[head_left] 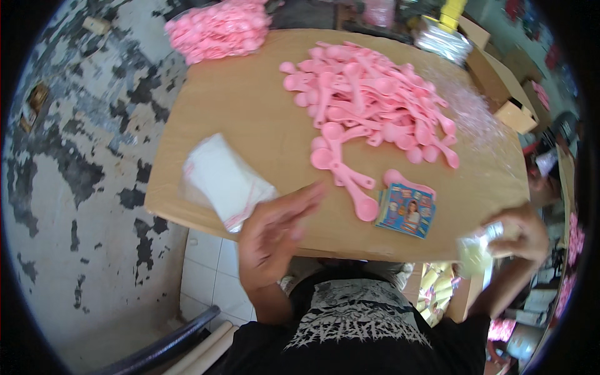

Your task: The person repeatedly picks up pink plastic spoons and small printed cards, places them into clear plastic bags, and seals the bags. The person handles the items one at a time, arranging them on a table covered with many loose spoons and stacks of cards.

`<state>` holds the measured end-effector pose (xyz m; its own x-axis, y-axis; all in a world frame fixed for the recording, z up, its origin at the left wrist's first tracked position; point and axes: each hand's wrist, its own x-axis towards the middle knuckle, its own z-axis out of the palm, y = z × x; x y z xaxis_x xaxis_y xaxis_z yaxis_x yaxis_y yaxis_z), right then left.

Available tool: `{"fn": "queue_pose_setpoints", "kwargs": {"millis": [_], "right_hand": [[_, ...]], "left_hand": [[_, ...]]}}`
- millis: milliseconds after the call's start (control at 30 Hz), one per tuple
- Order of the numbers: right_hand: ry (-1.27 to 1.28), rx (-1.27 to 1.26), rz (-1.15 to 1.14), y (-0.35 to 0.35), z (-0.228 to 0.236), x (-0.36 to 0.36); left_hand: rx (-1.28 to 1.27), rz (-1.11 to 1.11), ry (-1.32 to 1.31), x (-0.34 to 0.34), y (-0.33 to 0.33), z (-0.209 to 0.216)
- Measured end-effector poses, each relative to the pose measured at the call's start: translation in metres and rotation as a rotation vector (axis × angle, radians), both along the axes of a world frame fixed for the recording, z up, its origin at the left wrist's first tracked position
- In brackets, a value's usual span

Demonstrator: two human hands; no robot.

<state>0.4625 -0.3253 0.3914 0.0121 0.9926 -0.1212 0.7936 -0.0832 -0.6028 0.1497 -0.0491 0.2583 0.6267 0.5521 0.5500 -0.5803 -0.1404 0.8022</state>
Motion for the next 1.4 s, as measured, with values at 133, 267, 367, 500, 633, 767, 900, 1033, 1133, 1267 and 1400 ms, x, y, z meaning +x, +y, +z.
{"fn": "queue_pose_setpoints", "kwargs": {"millis": [133,267,367,500,633,767,900,1033,1133,1267,1400], "right_hand": [[-0.247,0.156,-0.284,-0.003,0.013,-0.014],[-0.090,0.275,-0.054,0.107,-0.029,-0.050],[-0.015,0.269,0.171,0.207,-0.060,-0.096],[-0.071,0.250,0.274,0.307,-0.105,-0.149],[-0.068,0.210,0.366,0.342,-0.125,-0.164],[0.019,0.132,0.343,0.347,-0.122,-0.161],[0.020,0.332,0.341,0.344,-0.129,-0.142],[0.178,0.193,0.257,0.297,-0.072,-0.128],[0.214,0.095,0.181,0.260,-0.054,-0.129],[0.230,0.079,0.166,0.238,-0.063,-0.129],[0.385,0.068,0.096,0.237,-0.085,-0.117]], "left_hand": [[0.253,0.754,0.330,-0.062,0.034,-0.024],[0.545,0.911,0.703,-0.069,0.043,-0.034],[0.587,0.899,0.767,-0.059,0.045,-0.050],[0.547,0.866,0.753,-0.065,0.043,-0.045],[0.452,0.874,0.693,-0.066,0.040,-0.049],[0.540,0.933,0.647,-0.068,0.043,-0.059],[0.569,0.900,0.677,-0.072,0.044,-0.062],[0.498,0.929,0.534,-0.073,0.037,-0.058],[-0.298,0.528,-0.048,-0.028,-0.005,-0.033],[-0.701,0.372,-0.111,0.009,-0.018,-0.016],[-0.417,0.718,0.164,-0.003,-0.007,-0.013]]}}
